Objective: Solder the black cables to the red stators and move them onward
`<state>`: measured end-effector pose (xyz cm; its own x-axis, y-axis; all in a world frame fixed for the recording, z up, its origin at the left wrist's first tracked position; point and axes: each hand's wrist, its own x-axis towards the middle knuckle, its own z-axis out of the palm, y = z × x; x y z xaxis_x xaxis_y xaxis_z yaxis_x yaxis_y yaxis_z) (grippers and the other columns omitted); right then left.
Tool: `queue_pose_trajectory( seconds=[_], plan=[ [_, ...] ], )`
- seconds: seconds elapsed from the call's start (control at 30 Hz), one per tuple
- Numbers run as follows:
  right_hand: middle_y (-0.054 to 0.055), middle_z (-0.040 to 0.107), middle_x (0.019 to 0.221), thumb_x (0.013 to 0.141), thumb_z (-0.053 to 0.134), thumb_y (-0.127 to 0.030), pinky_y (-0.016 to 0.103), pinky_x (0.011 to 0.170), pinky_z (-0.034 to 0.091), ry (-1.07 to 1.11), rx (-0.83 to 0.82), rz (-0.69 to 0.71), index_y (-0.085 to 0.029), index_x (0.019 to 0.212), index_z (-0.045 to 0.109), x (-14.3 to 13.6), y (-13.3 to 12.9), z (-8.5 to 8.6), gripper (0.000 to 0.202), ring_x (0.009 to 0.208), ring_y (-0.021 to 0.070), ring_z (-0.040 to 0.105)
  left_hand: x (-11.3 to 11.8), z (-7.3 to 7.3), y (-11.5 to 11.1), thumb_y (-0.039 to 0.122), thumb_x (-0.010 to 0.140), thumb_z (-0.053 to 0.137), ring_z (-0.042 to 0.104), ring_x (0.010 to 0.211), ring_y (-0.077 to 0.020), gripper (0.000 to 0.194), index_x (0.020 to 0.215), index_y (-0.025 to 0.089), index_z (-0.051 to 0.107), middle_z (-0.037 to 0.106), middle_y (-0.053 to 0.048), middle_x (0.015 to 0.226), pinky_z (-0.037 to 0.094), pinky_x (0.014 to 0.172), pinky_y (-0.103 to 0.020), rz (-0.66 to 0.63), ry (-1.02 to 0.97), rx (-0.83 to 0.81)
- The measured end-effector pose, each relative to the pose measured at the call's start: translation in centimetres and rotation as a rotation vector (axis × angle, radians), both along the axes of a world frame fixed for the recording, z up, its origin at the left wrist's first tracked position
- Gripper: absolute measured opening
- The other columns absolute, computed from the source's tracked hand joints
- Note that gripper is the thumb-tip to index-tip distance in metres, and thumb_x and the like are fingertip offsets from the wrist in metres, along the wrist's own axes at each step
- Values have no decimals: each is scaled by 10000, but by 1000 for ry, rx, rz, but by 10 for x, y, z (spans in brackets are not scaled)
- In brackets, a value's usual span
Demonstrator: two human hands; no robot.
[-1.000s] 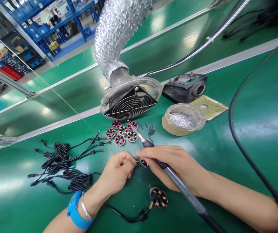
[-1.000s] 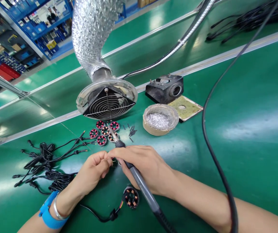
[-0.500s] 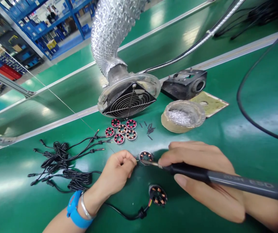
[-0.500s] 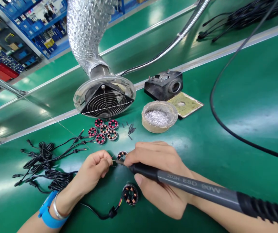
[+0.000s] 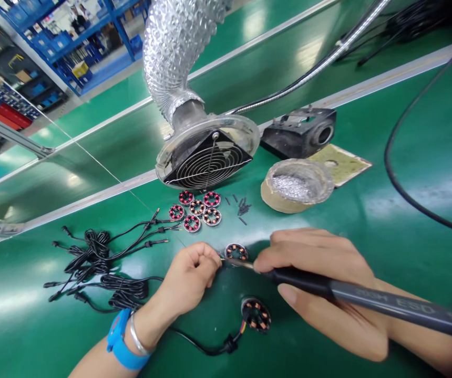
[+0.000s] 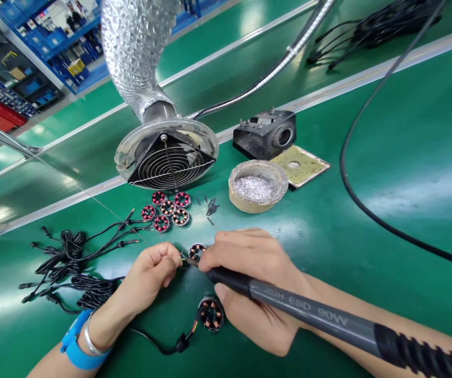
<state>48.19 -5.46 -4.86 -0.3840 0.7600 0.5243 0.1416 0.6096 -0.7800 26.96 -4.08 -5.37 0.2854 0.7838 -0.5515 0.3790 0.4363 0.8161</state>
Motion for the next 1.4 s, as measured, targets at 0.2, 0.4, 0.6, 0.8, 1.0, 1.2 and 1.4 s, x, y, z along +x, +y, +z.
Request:
queue_pose_trajectory(
  seconds=[0.2,0.4,0.6,0.8,1.0,1.2,1.4],
  plan=[
    [-37,451,610,755,468,-98,285,489,303,-1,26,-21,-199,969,594,3,-1,0,269,486,126,424,-1,0,-1,345,776,489,307,456,-72,180,702,181,506,410,78,500,221,468,-211,-9,8,4],
    [-20,510,629,783,481,-117,295,493,341,-11,8,-68,-205,972,597,5,-4,1,238,498,137,460,-1,-1,0,347,784,493,309,456,-74,182,716,179,514,414,78,499,223,468,-211,-9,22,-4],
    [17,594,699,836,511,-150,314,498,407,11,52,-135,-201,1045,610,5,-6,-3,237,525,150,518,-1,1,0,345,789,497,307,458,-75,181,707,183,499,408,79,500,219,470,-215,-12,20,9],
    [-19,669,726,910,519,-109,235,504,492,13,120,-292,-234,1241,565,-8,1,-11,357,540,111,606,-1,1,0,395,845,499,287,471,-80,246,712,189,480,398,79,505,217,480,-224,-14,-29,12],
    [12,697,766,918,521,-80,223,527,487,-85,167,-162,-208,1072,627,-25,6,-35,226,584,113,629,-9,-4,-2,448,924,459,287,501,-90,331,707,200,436,410,69,550,249,506,-234,-104,-106,7],
    [-4,647,738,926,493,-92,226,528,438,-124,191,-127,-214,1070,600,-28,5,-38,217,565,110,557,-11,8,-4,391,996,385,478,676,-131,301,785,199,481,537,20,717,361,650,-256,-339,77,269],
    [4,696,834,875,482,-41,222,617,513,-94,82,-50,-202,1084,561,-27,2,-31,276,662,117,640,-10,12,-3,330,1000,370,512,709,-143,250,818,204,486,566,11,741,374,677,-263,-349,124,290]
  ],
)
